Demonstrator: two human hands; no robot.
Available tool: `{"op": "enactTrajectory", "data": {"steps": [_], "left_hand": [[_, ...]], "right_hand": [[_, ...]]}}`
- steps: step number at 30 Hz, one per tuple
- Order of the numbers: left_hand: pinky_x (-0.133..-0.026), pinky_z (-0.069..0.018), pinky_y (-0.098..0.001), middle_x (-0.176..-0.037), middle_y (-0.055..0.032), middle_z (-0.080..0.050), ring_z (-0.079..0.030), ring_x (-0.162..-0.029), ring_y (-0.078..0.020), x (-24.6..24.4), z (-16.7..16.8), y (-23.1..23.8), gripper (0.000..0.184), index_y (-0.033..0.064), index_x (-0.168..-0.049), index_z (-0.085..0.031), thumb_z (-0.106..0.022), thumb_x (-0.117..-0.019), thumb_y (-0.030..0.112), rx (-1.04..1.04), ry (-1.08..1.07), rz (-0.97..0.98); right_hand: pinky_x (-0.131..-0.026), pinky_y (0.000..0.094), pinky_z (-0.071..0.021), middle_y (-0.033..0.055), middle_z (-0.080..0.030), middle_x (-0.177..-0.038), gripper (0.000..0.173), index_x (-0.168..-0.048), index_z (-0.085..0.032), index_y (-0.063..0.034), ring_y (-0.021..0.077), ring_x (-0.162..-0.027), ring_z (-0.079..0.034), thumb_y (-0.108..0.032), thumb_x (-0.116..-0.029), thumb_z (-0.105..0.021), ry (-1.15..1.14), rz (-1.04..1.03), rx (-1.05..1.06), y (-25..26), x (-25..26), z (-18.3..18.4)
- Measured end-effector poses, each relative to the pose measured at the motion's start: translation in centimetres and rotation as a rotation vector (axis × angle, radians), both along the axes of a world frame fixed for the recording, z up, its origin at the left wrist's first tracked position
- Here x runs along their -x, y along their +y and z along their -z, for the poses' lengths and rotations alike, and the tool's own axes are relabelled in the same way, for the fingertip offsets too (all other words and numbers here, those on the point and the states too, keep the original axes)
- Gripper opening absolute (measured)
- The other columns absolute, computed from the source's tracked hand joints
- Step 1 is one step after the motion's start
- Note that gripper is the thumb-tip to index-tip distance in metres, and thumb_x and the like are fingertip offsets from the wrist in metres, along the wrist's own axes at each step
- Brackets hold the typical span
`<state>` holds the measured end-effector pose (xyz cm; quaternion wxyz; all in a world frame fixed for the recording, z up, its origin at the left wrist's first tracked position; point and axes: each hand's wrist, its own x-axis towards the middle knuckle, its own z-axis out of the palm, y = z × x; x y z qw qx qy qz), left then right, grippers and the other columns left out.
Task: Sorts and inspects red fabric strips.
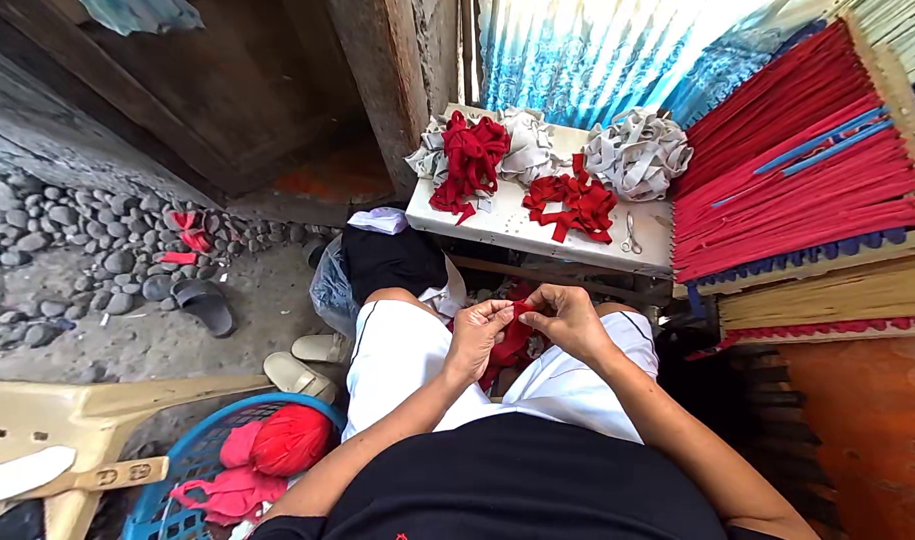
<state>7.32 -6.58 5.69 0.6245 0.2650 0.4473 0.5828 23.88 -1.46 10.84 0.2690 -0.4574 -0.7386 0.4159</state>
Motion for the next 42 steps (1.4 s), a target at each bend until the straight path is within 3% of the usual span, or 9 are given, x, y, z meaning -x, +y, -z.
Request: {"op": "enactTrajectory", "data": {"steps": [8,13,18,29,42], "left_hand": [[-0.071,-0.0603,-0.0293,-0.09,-0.0109,-0.073,-0.07,-0.077,-0.014,-0.1,0.1,0.0,0.011,-0.0051,-0.104,-0.072,-0.064,-0.0967,-0.003,-0.031,-0.027,-0.007],[-0.071,-0.0608,-0.0297,-0.089,-0.0104,-0.073,-0.07,-0.075,-0.0136,-0.1,0.0,-0.1,0.011,-0.0046,-0.103,-0.072,-0.063,-0.097,-0.003,-0.034,-0.031,-0.003],[-0.071,-0.0611,-0.0304,-0.089,-0.0107,-0.073,-0.07,-0.076,-0.0142,0.0,-0.1,-0.1,0.01,-0.0044,-0.102,-0.072,-0.064,-0.0963,-0.003,-0.05,-0.026,-0.019],[-0.071,-0.0614,-0.0303,-0.09,-0.0098,-0.074,-0.071,-0.075,-0.0132,-0.1,-0.1,-0.3,0.011,-0.0032,-0.103,-0.073,-0.065,-0.0958,-0.003,-0.093,-0.031,-0.026],[-0.073,-0.062,-0.0308,-0.09,-0.0094,-0.074,-0.071,-0.076,-0.0129,0.5,0.7,-0.3,0.011,-0.0025,-0.103,-0.074,-0.065,-0.0956,-0.002,-0.198,-0.017,0.062]], "right_hand": [[-0.064,0.0283,-0.0577,0.0056,-0.071,-0.076,0.01,-0.088,-0.072,-0.0022,0.01,-0.065,-0.066,-0.001,-0.0837,-0.081,-0.037,-0.009,-0.024,0.0,0.0,-0.4],[-0.069,0.0277,-0.0587,0.0054,-0.072,-0.08,0.005,-0.089,-0.074,-0.0025,0.0089,-0.07,-0.068,-0.004,-0.0876,-0.079,-0.038,-0.033,-0.065,-0.2,0.1,-0.6],[-0.066,0.0272,-0.0573,0.0051,-0.072,-0.079,0.005,-0.09,-0.074,-0.0023,0.0081,-0.068,-0.067,-0.007,-0.0911,-0.076,-0.06,-0.035,-0.127,-0.3,0.1,-0.7],[-0.062,0.0296,-0.0563,0.005,-0.07,-0.074,0.006,-0.084,-0.073,-0.003,0.01,-0.064,-0.065,-0.006,-0.0877,-0.078,-0.092,-0.005,-0.171,-0.3,0.2,-1.1],[-0.055,0.0286,-0.0526,0.0038,-0.068,-0.069,0.012,-0.081,-0.073,-0.0041,0.0096,-0.058,-0.061,-0.009,-0.0863,-0.082,-0.062,0.011,0.011,0.0,-0.5,-1.7]]}}
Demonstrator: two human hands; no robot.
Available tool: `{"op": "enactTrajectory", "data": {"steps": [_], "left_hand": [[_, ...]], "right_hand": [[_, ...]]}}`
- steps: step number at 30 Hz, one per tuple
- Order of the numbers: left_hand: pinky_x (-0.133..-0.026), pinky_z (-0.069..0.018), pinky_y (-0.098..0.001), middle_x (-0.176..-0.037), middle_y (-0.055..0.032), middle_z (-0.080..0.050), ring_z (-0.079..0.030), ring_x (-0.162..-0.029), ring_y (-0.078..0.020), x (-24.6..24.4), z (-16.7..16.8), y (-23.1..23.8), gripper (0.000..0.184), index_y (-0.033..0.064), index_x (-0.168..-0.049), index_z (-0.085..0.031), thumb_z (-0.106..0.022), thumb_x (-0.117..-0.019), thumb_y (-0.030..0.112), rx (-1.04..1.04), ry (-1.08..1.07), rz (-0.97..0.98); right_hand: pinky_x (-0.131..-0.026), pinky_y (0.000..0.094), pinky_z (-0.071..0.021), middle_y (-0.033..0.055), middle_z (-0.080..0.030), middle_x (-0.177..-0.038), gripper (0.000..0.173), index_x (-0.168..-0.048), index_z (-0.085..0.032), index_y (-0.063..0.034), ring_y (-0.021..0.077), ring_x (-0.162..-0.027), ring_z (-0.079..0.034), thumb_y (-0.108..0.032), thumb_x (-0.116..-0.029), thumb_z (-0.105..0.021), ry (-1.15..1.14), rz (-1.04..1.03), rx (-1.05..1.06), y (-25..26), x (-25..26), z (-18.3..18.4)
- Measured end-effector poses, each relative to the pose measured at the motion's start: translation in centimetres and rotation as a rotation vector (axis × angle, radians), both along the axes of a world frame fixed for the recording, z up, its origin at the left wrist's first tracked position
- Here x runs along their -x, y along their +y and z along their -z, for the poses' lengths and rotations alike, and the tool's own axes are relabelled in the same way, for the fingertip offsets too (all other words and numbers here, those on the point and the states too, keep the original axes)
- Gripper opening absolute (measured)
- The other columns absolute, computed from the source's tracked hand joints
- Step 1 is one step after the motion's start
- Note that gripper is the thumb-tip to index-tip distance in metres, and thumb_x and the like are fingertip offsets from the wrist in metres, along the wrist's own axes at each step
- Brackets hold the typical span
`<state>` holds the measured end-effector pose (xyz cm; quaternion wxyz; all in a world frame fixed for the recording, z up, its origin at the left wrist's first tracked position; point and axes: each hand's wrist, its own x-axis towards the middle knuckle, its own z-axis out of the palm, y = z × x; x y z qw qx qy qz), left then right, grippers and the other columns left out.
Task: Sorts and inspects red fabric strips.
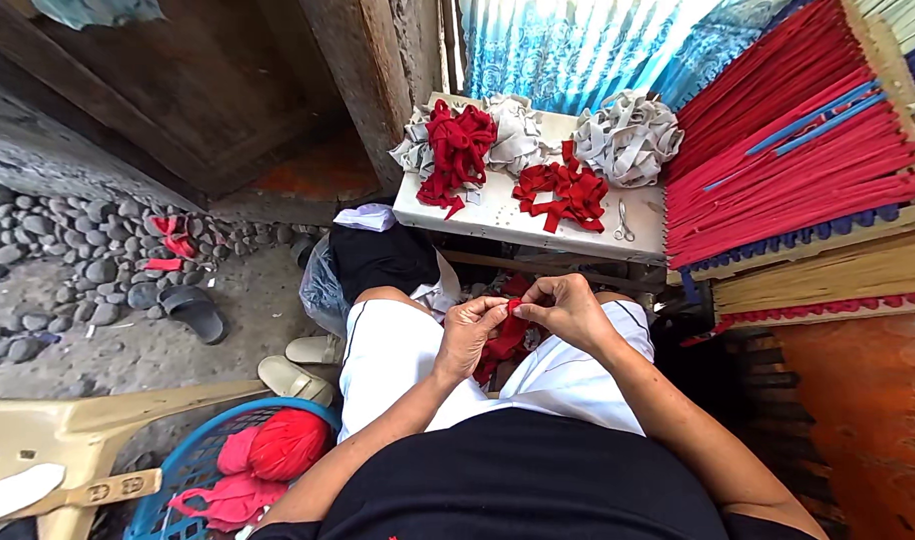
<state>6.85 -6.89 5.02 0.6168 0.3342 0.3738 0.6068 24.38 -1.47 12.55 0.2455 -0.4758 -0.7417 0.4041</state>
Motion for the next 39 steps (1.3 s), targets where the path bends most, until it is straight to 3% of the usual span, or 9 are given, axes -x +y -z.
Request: {"op": "enactTrajectory", "data": {"steps": [5,9,10,14,20,27,31,34,39], "left_hand": [[-0.075,-0.0621,-0.0313,-0.091,-0.009,-0.074,-0.071,-0.077,-0.0127,0.2,0.1,0.0,0.012,-0.0018,-0.103,-0.074,-0.064,-0.0961,-0.002,-0.04,-0.03,0.033],[-0.074,-0.0617,-0.0303,-0.091,-0.0089,-0.074,-0.071,-0.077,-0.0122,0.3,0.1,0.0,0.012,-0.0011,-0.102,-0.075,-0.064,-0.096,-0.002,-0.042,-0.065,0.063],[-0.075,-0.0617,-0.0299,-0.091,-0.0086,-0.074,-0.071,-0.077,-0.0119,0.4,0.0,0.1,0.012,-0.0008,-0.102,-0.075,-0.064,-0.096,-0.001,-0.051,-0.045,0.068],[-0.076,-0.0618,-0.0304,-0.091,-0.0067,-0.074,-0.071,-0.077,-0.0111,0.9,-0.1,0.2,0.012,0.0003,-0.103,-0.075,-0.065,-0.0956,0.0,-0.107,0.074,0.075],[-0.076,-0.0619,-0.0306,-0.092,-0.0087,-0.075,-0.071,-0.078,-0.0123,0.6,-0.1,0.0,0.013,-0.0003,-0.103,-0.075,-0.065,-0.0954,-0.002,-0.059,-0.048,0.06],[-0.08,-0.061,-0.0308,-0.096,-0.0069,-0.074,-0.07,-0.083,-0.0117,1.2,0.1,0.3,0.012,0.0006,-0.105,-0.074,-0.065,-0.0969,0.002,-0.15,0.098,0.077],[-0.079,-0.0601,-0.0296,-0.096,-0.0072,-0.072,-0.069,-0.083,-0.0121,1.2,0.3,0.4,0.02,0.0012,-0.106,-0.072,-0.077,-0.0871,0.001,-0.187,0.153,0.112],[-0.078,-0.0604,-0.0292,-0.093,-0.0076,-0.073,-0.069,-0.081,-0.0121,0.9,0.4,0.3,0.018,0.0005,-0.103,-0.073,-0.078,-0.0861,-0.002,-0.155,0.176,0.086],[-0.081,-0.0608,-0.0312,-0.095,-0.0093,-0.074,-0.07,-0.084,-0.0135,1.2,0.9,0.6,0.016,-0.001,-0.104,-0.074,-0.075,-0.0884,-0.003,-0.096,0.074,0.092]], "right_hand": [[-0.052,0.0273,-0.0518,0.0042,-0.067,-0.067,0.012,-0.08,-0.072,-0.0033,0.0098,-0.055,-0.06,-0.008,-0.0865,-0.081,0.07,-0.005,0.05,0.1,-0.3,0.1],[-0.065,0.0282,-0.0572,0.0067,-0.071,-0.101,0.016,-0.076,-0.068,-0.0044,0.0118,-0.078,-0.066,-0.005,-0.0828,-0.083,0.112,-0.05,0.002,0.1,-0.4,0.3],[-0.066,0.0286,-0.0585,0.0071,-0.072,-0.104,0.016,-0.075,-0.068,-0.0042,0.0121,-0.08,-0.067,-0.003,-0.0822,-0.083,0.127,-0.06,0.005,0.1,-0.4,0.3],[-0.061,0.0276,-0.0563,0.0044,-0.073,-0.089,0.013,-0.076,-0.07,-0.0047,0.0108,-0.072,-0.067,-0.001,-0.0821,-0.081,0.188,-0.064,0.047,-0.1,-0.4,0.4],[-0.058,0.0259,-0.054,0.0048,-0.072,-0.086,0.013,-0.075,-0.07,-0.0041,0.0107,-0.069,-0.064,0.001,-0.0823,-0.079,0.305,-0.014,0.087,-0.3,-0.2,1.1],[-0.05,0.0242,-0.0484,0.0041,-0.07,-0.073,0.014,-0.074,-0.07,-0.004,0.0093,-0.058,-0.06,0.001,-0.081,-0.081,0.267,0.023,0.094,-0.4,0.0,0.9],[-0.048,0.0253,-0.047,0.0036,-0.067,-0.068,0.015,-0.074,-0.069,-0.0042,0.0095,-0.054,-0.058,-0.001,-0.0811,-0.081,0.225,0.037,0.099,-0.4,0.1,1.1],[-0.047,0.0249,-0.0457,0.0032,-0.066,-0.066,0.015,-0.073,-0.069,-0.0044,0.009,-0.053,-0.057,-0.001,-0.0811,-0.081,0.201,0.035,0.1,-0.3,0.2,1.3],[-0.058,0.0272,-0.0568,0.0066,-0.068,-0.071,0.012,-0.082,-0.065,-0.0011,0.0126,-0.059,-0.064,0.002,-0.0862,-0.076,0.366,0.025,0.276,0.0,0.1,1.9]]}}
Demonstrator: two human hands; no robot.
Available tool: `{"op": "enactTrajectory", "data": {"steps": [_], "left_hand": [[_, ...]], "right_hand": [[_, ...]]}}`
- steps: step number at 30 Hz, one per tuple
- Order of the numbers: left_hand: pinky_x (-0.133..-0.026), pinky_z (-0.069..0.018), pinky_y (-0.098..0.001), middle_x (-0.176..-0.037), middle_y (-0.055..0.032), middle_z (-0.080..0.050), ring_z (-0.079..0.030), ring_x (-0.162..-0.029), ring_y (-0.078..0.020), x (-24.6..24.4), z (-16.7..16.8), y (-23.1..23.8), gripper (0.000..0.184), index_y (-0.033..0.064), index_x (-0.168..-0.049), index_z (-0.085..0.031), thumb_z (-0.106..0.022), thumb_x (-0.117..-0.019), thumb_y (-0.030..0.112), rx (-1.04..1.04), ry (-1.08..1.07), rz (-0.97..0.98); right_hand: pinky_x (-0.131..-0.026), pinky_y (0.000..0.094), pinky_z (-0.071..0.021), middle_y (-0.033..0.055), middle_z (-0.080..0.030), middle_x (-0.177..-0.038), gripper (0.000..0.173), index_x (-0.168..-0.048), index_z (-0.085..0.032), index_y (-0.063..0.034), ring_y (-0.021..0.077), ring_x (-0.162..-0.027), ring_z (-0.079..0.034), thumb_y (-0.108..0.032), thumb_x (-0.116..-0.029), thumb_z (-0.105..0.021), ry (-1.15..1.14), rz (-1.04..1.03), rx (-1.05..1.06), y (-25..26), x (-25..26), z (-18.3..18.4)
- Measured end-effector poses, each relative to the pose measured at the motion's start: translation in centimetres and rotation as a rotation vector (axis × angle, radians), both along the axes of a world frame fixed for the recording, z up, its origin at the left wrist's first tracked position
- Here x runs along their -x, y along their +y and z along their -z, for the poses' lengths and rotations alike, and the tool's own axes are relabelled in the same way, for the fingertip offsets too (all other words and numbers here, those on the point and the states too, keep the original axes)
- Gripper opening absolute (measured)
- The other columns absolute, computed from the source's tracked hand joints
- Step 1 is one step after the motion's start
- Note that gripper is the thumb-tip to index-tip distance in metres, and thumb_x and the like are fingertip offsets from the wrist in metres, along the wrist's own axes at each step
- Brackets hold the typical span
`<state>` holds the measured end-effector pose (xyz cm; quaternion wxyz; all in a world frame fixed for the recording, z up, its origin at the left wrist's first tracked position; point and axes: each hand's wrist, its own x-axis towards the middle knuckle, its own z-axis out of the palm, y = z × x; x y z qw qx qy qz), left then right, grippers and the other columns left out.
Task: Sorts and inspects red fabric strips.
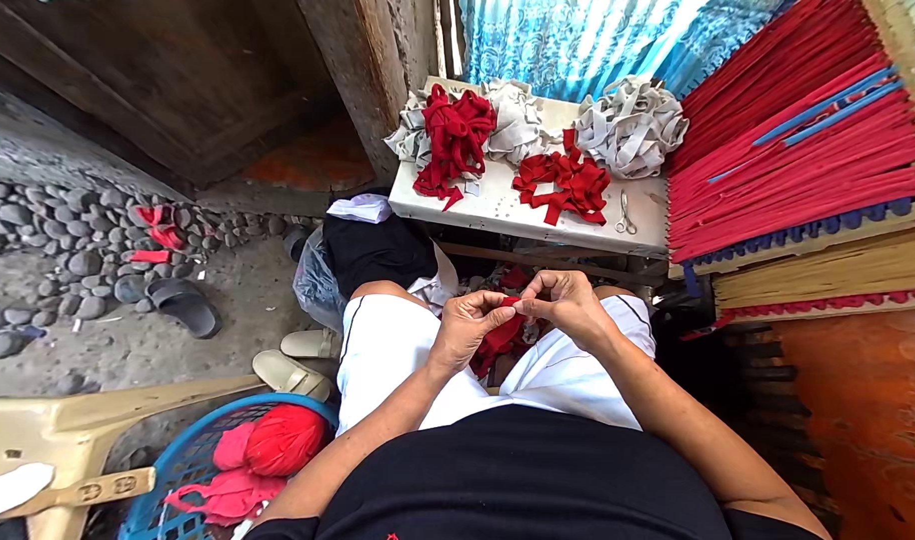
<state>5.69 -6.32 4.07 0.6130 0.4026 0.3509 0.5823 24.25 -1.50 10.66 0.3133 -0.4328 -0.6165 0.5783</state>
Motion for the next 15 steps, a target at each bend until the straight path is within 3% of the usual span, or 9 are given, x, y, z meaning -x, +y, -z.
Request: {"op": "enactTrajectory", "data": {"steps": [5,8,12,15], "left_hand": [[-0.08,-0.0605,-0.031,-0.094,-0.0087,-0.074,-0.07,-0.083,-0.0126,0.1,0.3,0.1,0.013,-0.0006,-0.105,-0.074,-0.073,-0.0914,0.001,0.058,0.027,-0.033],[-0.08,-0.0605,-0.0315,-0.093,-0.0083,-0.073,-0.07,-0.083,-0.0125,0.3,0.5,0.4,0.011,-0.0004,-0.103,-0.074,-0.072,-0.0923,0.0,0.098,0.0,-0.061],[-0.081,-0.0599,-0.0317,-0.093,-0.007,-0.072,-0.069,-0.084,-0.0121,0.5,0.7,0.8,0.01,0.0009,-0.103,-0.072,-0.07,-0.0932,0.0,0.108,-0.009,-0.096],[-0.082,-0.0598,-0.0339,-0.095,-0.0096,-0.072,-0.069,-0.086,-0.0151,0.8,1.2,1.1,0.011,-0.0011,-0.104,-0.072,-0.069,-0.0936,0.001,0.11,0.016,-0.117]], "right_hand": [[-0.06,0.0281,-0.0596,0.0074,-0.069,-0.076,0.009,-0.096,-0.066,0.0006,0.0131,-0.061,-0.067,0.007,-0.0903,-0.069,0.008,0.013,0.012,0.2,0.1,-0.1],[-0.061,0.0259,-0.0582,0.0068,-0.071,-0.08,0.01,-0.103,-0.066,0.0004,0.0105,-0.063,-0.067,0.003,-0.0938,-0.064,-0.086,0.026,-0.089,1.3,-0.7,-0.2],[-0.065,0.0267,-0.0596,0.0062,-0.07,-0.084,0.009,-0.103,-0.067,0.0026,0.009,-0.068,-0.067,-0.002,-0.0969,-0.062,-0.224,0.071,-0.115,5.9,-3.9,0.8],[-0.069,0.0361,-0.0587,0.0109,-0.069,-0.085,0.013,-0.102,-0.069,0.0029,0.0159,-0.07,-0.067,-0.007,-0.0976,-0.062,-0.473,0.168,-0.115,10.3,-7.4,3.1]]}}
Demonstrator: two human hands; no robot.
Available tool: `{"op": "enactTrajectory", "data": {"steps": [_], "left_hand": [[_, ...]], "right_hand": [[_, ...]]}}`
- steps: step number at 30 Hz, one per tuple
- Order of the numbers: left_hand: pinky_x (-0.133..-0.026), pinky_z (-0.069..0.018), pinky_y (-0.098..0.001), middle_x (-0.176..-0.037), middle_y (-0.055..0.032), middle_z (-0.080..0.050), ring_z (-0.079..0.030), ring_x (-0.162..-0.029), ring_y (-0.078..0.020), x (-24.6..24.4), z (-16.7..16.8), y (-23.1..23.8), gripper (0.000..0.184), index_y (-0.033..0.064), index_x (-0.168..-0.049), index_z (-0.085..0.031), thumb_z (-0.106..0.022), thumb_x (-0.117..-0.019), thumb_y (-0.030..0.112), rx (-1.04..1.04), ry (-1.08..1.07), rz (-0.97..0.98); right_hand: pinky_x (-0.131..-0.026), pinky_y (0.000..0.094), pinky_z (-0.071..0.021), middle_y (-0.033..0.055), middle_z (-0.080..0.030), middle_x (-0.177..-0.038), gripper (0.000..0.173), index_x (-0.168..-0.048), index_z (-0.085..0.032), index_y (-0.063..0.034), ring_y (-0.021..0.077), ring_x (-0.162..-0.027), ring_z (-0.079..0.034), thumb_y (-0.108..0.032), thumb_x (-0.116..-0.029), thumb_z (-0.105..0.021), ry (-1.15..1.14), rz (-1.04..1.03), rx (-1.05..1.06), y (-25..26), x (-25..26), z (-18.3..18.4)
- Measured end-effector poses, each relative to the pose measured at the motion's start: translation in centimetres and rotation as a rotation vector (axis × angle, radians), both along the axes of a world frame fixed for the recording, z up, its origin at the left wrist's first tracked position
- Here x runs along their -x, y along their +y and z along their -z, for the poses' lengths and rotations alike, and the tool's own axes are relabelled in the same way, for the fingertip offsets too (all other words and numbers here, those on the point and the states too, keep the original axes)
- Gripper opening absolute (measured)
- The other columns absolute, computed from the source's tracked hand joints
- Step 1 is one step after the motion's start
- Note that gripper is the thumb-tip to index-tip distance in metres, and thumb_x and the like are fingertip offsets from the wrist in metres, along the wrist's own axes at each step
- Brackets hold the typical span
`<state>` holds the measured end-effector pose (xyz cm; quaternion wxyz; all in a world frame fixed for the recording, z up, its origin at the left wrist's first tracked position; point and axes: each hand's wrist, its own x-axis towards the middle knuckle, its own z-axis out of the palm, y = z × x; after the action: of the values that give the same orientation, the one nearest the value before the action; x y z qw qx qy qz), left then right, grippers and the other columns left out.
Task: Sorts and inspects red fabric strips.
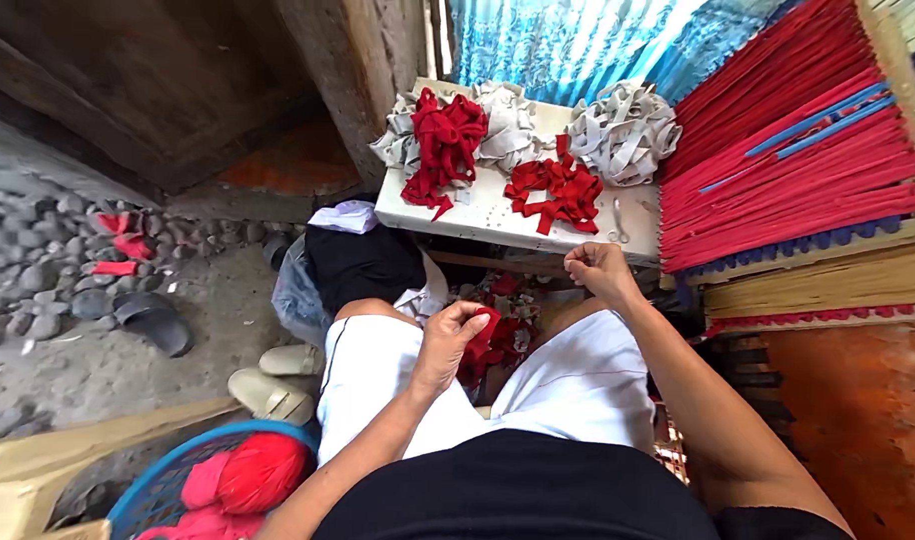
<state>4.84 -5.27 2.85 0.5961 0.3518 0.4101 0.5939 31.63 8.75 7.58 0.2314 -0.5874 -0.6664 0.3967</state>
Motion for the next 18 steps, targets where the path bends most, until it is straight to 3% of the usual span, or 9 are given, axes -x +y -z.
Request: {"op": "enactTrajectory", "data": {"steps": [2,5,9,15,18], "left_hand": [[-0.079,-0.0608,-0.0347,-0.094,-0.0101,-0.072,-0.07,-0.084,-0.0166,0.0,0.4,0.4,0.011,-0.0032,-0.104,-0.069,-0.066,-0.0946,0.0,-0.011,-0.009,0.006],[-0.077,-0.0616,-0.0319,-0.091,-0.0083,-0.073,-0.071,-0.08,-0.0152,-0.2,0.8,0.7,0.011,-0.0038,-0.104,-0.067,-0.064,-0.0942,-0.003,-0.004,-0.01,-0.006],[-0.077,-0.0619,-0.0287,-0.092,-0.0086,-0.075,-0.072,-0.08,-0.0132,-0.4,1.1,0.8,0.013,-0.0047,-0.105,-0.071,-0.063,-0.094,-0.004,0.059,0.026,-0.036],[-0.072,-0.0621,-0.0258,-0.09,-0.0047,-0.075,-0.071,-0.077,-0.0107,-0.1,1.9,0.9,0.011,-0.0022,-0.102,-0.072,-0.067,-0.092,-0.003,0.064,0.117,-0.076],[-0.073,-0.062,-0.0283,-0.091,-0.0049,-0.073,-0.071,-0.079,-0.0121,0.1,2.0,1.2,0.011,-0.0017,-0.104,-0.07,-0.064,-0.0955,0.001,0.081,0.118,-0.083]], "right_hand": [[-0.076,0.0481,-0.0578,0.0173,-0.07,-0.089,0.016,-0.103,-0.071,0.0039,0.0266,-0.078,-0.068,-0.008,-0.0963,-0.062,-0.17,0.118,-0.028,2.8,-2.8,1.2],[-0.093,0.0607,-0.0508,0.0265,-0.07,-0.107,0.019,-0.107,-0.072,0.0053,0.0416,-0.105,-0.067,-0.004,-0.0946,-0.061,-0.405,0.276,-0.055,5.7,-5.8,1.7],[-0.102,0.0592,-0.0483,0.0301,-0.061,-0.128,0.029,-0.121,-0.068,0.0071,0.045,-0.122,-0.059,-0.005,-0.0952,-0.061,-0.581,0.356,-0.05,8.6,-7.9,2.9],[-0.099,0.0581,-0.0502,0.0299,-0.057,-0.134,0.032,-0.121,-0.066,0.0081,0.045,-0.124,-0.058,-0.015,-0.0997,-0.061,-0.703,0.317,-0.003,11.4,-6.8,4.6],[-0.099,0.0617,-0.0498,0.0304,-0.054,-0.139,0.032,-0.124,-0.065,0.0087,0.047,-0.127,-0.056,-0.008,-0.0967,-0.059,-0.783,0.304,0.05,12.1,-6.0,5.6]]}}
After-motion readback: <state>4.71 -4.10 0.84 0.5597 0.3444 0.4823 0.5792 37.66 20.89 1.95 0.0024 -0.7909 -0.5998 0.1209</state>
